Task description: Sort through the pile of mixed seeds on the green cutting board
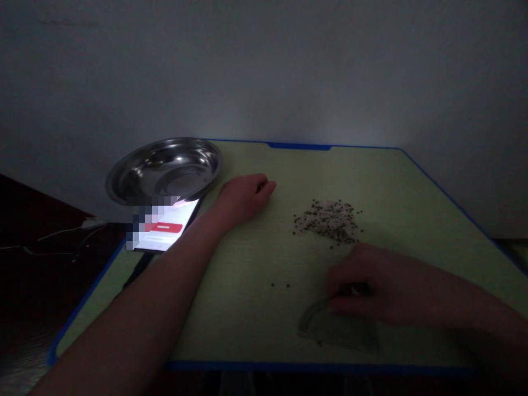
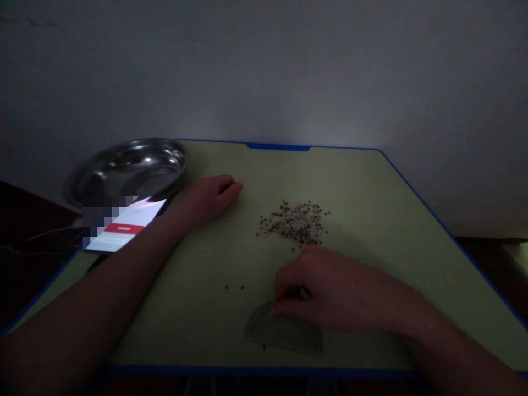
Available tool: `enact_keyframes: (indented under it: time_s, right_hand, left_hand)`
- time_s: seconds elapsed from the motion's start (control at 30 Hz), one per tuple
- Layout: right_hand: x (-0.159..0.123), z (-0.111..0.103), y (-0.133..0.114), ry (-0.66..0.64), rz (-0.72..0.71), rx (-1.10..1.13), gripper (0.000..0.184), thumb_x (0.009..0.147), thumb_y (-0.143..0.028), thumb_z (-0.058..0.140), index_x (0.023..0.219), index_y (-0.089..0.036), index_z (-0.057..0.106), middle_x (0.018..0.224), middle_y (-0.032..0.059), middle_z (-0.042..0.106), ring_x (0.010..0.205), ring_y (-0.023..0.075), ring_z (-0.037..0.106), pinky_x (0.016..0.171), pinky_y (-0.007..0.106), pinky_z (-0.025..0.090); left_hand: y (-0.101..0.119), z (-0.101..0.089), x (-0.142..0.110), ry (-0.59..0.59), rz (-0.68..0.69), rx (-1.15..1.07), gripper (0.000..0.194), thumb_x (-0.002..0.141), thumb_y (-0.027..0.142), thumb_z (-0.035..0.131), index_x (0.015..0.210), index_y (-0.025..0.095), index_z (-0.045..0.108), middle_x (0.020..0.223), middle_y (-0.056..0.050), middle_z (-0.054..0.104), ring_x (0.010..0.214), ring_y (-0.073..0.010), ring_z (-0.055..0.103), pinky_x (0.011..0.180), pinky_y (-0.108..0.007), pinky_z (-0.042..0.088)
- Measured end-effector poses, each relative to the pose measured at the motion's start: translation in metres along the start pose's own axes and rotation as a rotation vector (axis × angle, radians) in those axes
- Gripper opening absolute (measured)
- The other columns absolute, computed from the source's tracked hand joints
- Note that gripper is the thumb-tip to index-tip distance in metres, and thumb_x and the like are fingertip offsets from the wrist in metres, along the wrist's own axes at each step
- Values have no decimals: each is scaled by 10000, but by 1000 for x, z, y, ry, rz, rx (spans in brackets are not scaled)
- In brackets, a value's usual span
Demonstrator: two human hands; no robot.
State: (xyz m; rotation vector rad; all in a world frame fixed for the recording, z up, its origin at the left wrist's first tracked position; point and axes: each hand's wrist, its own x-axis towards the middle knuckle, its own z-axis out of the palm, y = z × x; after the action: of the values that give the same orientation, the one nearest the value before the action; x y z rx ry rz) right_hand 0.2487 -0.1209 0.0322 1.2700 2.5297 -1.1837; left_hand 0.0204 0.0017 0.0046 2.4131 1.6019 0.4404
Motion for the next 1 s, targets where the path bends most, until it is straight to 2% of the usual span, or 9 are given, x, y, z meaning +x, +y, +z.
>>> enact_keyframes:
  time_s: [0.13, 0.27, 0.5, 0.6, 0.83, 1.0]
  right_hand:
    - [-3, 5, -8, -43, -41, 0, 232, 841, -412, 627, 772, -213, 723, 713, 21, 681, 629, 152, 593, 551, 256, 379]
    - [-5, 5, -6, -15, -55, 43, 230, 855, -410, 613, 796, -218, 724, 719, 14, 685, 620, 142, 585, 558, 252, 388]
    - [15, -8, 7, 263, 4, 57, 282, 909, -383, 517, 749, -199, 660, 634, -18, 599, 586, 122, 519, 540, 248, 362]
    - [29, -14, 1, 305, -29, 12, 280, 909, -354, 509, 722, -189, 635, 629, -22, 580, 579, 117, 500, 544, 249, 353]
    - [60, -22, -27, 261, -107, -130, 205, 880, -296, 553, 794, -181, 699, 636, -14, 635, 537, 101, 494, 541, 252, 314]
    - [63, -14, -29, 156, -190, -114, 194, 877, -289, 568, 825, -173, 715, 687, 5, 664, 591, 114, 543, 573, 244, 354]
  left_hand:
    - [-1, 1, 0, 5, 4, 4, 390, 929, 431, 361, 847, 181, 648, 794, -58, 670, 656, -164, 543, 581, -292, 324]
    - [-3, 3, 0, 12, 16, 3, 393, 929, 440, 361, 878, 186, 657, 813, -61, 671, 661, -166, 536, 600, -294, 332]
    - [-5, 5, -1, 20, 37, 15, 412, 937, 452, 337, 883, 198, 656, 808, -60, 677, 678, -177, 550, 612, -303, 346]
    - [-5, 5, -1, 16, 38, 24, 423, 941, 455, 327, 896, 194, 658, 827, -68, 686, 690, -185, 563, 619, -307, 358]
    - [-5, 4, -2, 13, 37, 31, 410, 938, 441, 334, 910, 190, 658, 877, -78, 696, 739, -202, 590, 636, -309, 376]
    - [-4, 4, -2, 1, 46, 9, 407, 938, 439, 334, 901, 189, 654, 883, -83, 696, 749, -208, 591, 650, -318, 381]
